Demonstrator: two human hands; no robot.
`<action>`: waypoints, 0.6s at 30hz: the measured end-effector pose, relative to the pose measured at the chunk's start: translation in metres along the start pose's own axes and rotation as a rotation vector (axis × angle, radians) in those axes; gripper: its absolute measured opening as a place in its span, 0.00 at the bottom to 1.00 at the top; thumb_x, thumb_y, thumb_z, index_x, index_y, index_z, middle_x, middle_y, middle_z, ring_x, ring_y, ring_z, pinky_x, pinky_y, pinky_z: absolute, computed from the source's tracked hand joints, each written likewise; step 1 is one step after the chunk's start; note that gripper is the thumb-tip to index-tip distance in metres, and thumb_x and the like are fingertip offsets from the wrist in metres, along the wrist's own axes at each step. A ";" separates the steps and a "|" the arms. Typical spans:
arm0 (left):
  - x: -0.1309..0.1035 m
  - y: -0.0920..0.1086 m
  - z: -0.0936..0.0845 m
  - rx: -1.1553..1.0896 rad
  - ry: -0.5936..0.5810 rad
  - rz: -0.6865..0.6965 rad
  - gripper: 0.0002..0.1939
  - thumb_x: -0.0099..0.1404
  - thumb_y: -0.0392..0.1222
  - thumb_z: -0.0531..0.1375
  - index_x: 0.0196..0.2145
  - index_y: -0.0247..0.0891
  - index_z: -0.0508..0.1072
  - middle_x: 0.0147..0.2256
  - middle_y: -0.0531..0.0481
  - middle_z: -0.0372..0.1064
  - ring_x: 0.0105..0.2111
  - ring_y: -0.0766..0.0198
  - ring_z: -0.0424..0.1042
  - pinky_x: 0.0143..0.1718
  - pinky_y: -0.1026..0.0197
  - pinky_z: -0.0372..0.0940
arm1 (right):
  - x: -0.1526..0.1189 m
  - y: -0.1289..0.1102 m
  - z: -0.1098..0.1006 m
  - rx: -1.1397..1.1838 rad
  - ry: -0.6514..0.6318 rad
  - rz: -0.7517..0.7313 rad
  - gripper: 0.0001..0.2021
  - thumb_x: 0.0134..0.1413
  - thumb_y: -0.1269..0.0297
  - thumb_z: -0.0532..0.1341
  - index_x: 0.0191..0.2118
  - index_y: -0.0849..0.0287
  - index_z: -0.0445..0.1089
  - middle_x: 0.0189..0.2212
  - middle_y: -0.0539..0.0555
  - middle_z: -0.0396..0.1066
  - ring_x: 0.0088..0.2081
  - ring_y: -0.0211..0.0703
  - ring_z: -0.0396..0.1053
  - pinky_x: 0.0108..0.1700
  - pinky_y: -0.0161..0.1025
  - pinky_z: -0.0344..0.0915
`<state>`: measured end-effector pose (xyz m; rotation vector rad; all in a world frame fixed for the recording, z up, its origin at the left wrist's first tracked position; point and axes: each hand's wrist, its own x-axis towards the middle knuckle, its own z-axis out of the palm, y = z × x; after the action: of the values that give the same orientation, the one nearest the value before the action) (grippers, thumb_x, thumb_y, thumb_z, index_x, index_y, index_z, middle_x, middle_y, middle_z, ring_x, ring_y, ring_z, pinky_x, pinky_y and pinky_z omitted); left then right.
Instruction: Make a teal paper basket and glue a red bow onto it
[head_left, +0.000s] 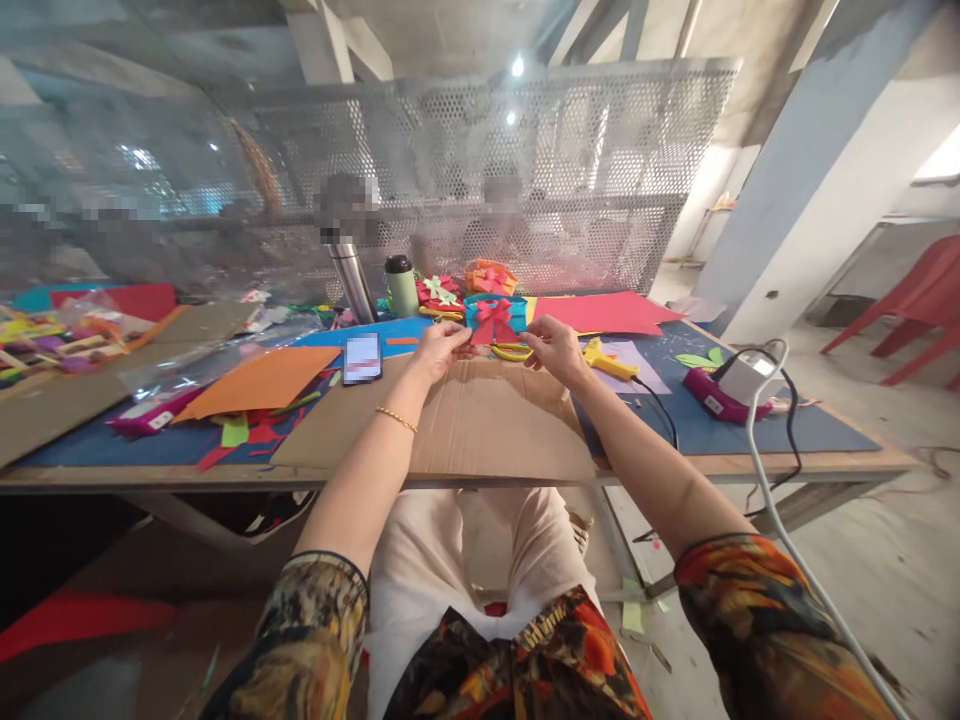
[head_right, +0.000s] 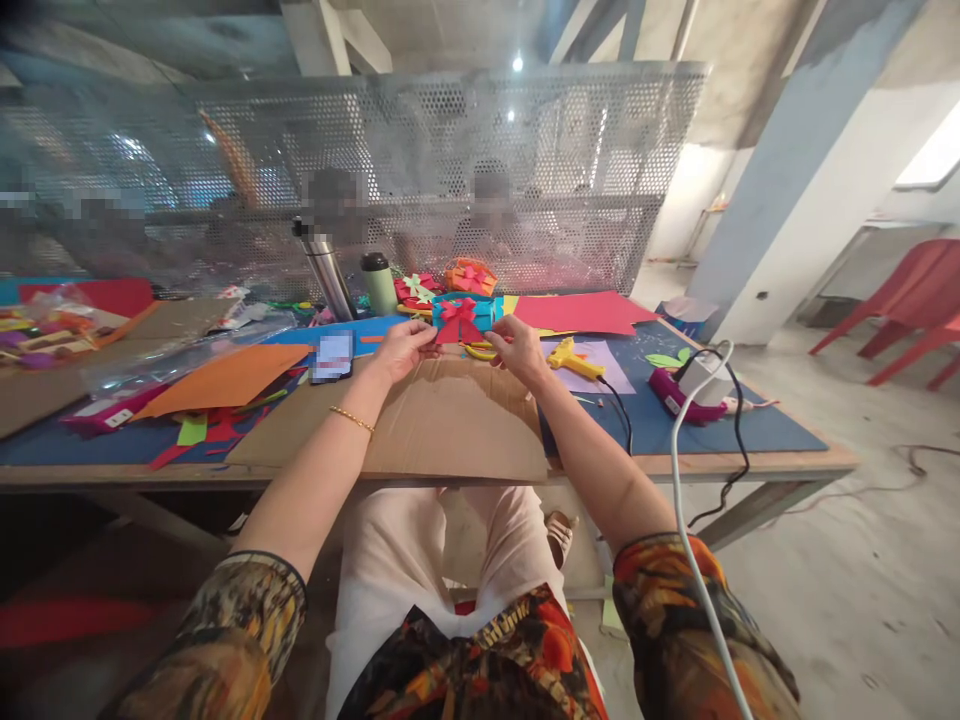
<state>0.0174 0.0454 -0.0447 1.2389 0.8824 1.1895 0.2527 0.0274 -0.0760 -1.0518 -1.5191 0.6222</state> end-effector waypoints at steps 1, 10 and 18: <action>0.001 -0.001 -0.001 0.006 -0.001 -0.005 0.14 0.67 0.35 0.72 0.32 0.35 0.69 0.23 0.54 0.74 0.24 0.64 0.81 0.29 0.67 0.72 | 0.000 0.001 0.000 -0.014 -0.005 0.007 0.23 0.50 0.39 0.70 0.36 0.55 0.69 0.32 0.51 0.77 0.19 0.37 0.74 0.18 0.32 0.64; 0.006 -0.008 -0.013 0.077 -0.020 -0.097 0.12 0.65 0.26 0.69 0.29 0.33 0.70 0.22 0.52 0.72 0.25 0.62 0.81 0.31 0.64 0.74 | 0.004 0.013 0.000 -0.190 -0.044 0.053 0.21 0.52 0.42 0.70 0.32 0.57 0.74 0.27 0.52 0.76 0.21 0.41 0.75 0.23 0.35 0.67; 0.003 -0.013 -0.018 0.179 -0.082 -0.178 0.12 0.58 0.26 0.73 0.27 0.32 0.73 0.24 0.48 0.76 0.25 0.61 0.81 0.33 0.62 0.76 | 0.000 0.014 -0.005 -0.459 -0.118 0.058 0.05 0.53 0.61 0.69 0.29 0.55 0.78 0.21 0.49 0.75 0.31 0.46 0.76 0.38 0.39 0.69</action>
<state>0.0029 0.0535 -0.0605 1.3135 1.0328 0.9275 0.2614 0.0331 -0.0865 -1.4294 -1.7886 0.3858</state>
